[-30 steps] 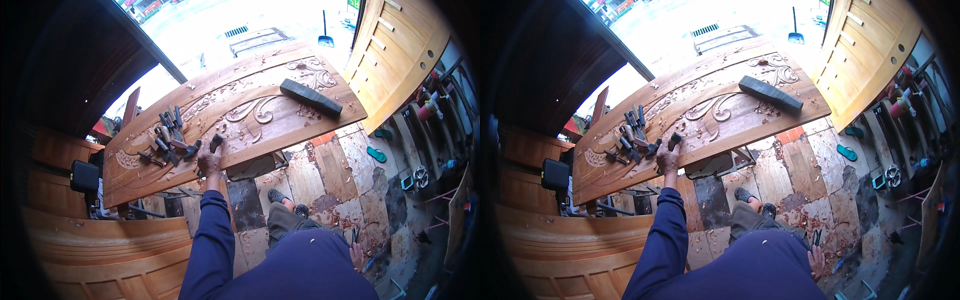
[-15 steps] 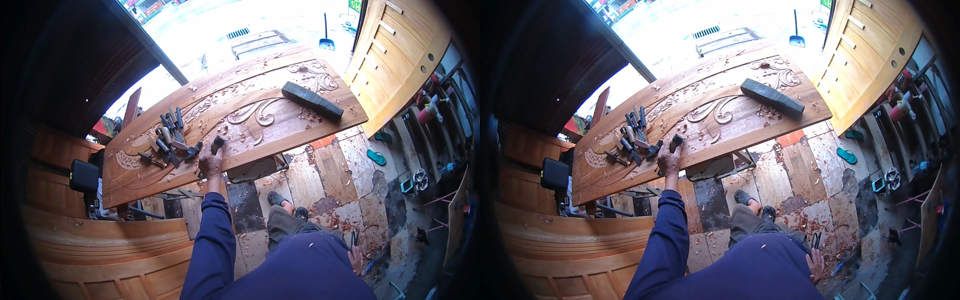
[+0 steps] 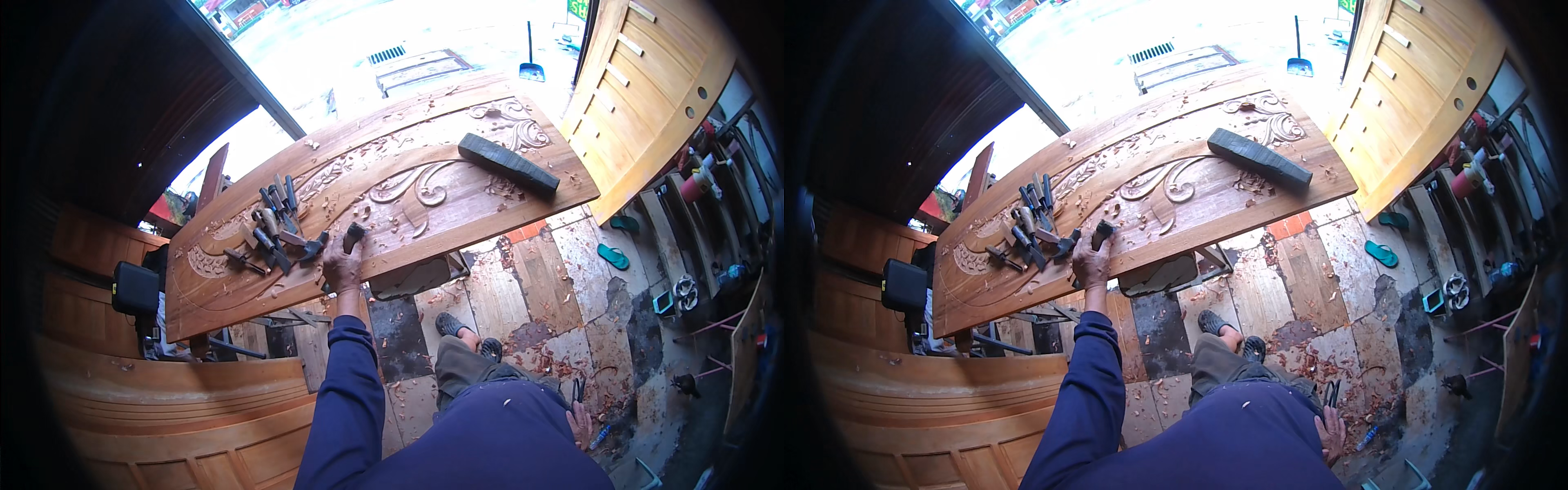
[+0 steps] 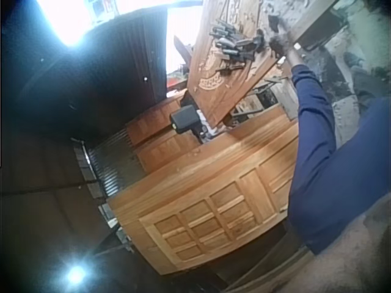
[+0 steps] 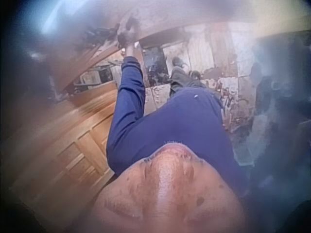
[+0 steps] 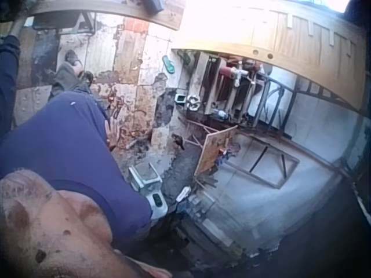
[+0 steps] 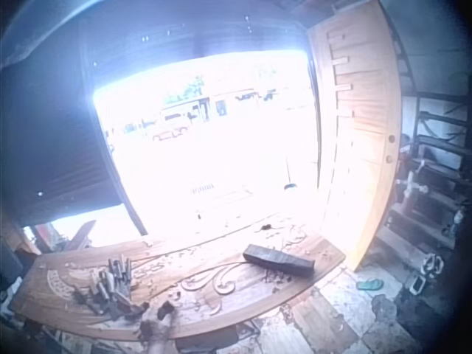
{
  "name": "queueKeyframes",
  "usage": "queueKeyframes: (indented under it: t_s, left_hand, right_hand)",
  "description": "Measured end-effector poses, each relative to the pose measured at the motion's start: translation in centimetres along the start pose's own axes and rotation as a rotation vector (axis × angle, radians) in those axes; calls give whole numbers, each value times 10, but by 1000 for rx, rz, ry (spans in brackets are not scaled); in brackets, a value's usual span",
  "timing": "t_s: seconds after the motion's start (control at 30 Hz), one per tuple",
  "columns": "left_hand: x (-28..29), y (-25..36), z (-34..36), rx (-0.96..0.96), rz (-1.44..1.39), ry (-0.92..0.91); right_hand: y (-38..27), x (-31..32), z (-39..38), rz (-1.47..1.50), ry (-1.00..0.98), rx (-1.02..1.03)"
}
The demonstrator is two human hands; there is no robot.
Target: The person carves decorative floral patterns into a large wooden panel using a chisel and a wooden mallet. They hammer the chisel to remove wood shavings and define the ornate curves and leaves of the relief sculpture.
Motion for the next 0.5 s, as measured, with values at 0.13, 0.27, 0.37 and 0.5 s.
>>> queueKeyframes:
  t_s: [0.13,0.27,0.37,0.5]
  left_hand:
    - [1,-1,-1,13,20,-9]
    - [2,1,-1,3,26,-1]
    - [4,3,-2,-11,17,21]
    - [7,4,-3,-33,18,30]
  right_hand:
    - [-4,-1,2,10,9,-9]
    - [-1,1,3,4,-17,-43]
    - [0,3,5,4,-55,-53]
    - [-5,2,12,41,-24,-17]
Point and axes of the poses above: each hand's wrist, its own z-axis towards the middle knuckle, its own x-axis out of the back of the hand, y = z × x, the point moved 1 cm from there along z, towards the middle knuckle, and after that the axes turned 7 degrees about z, right-handed, at the moved point
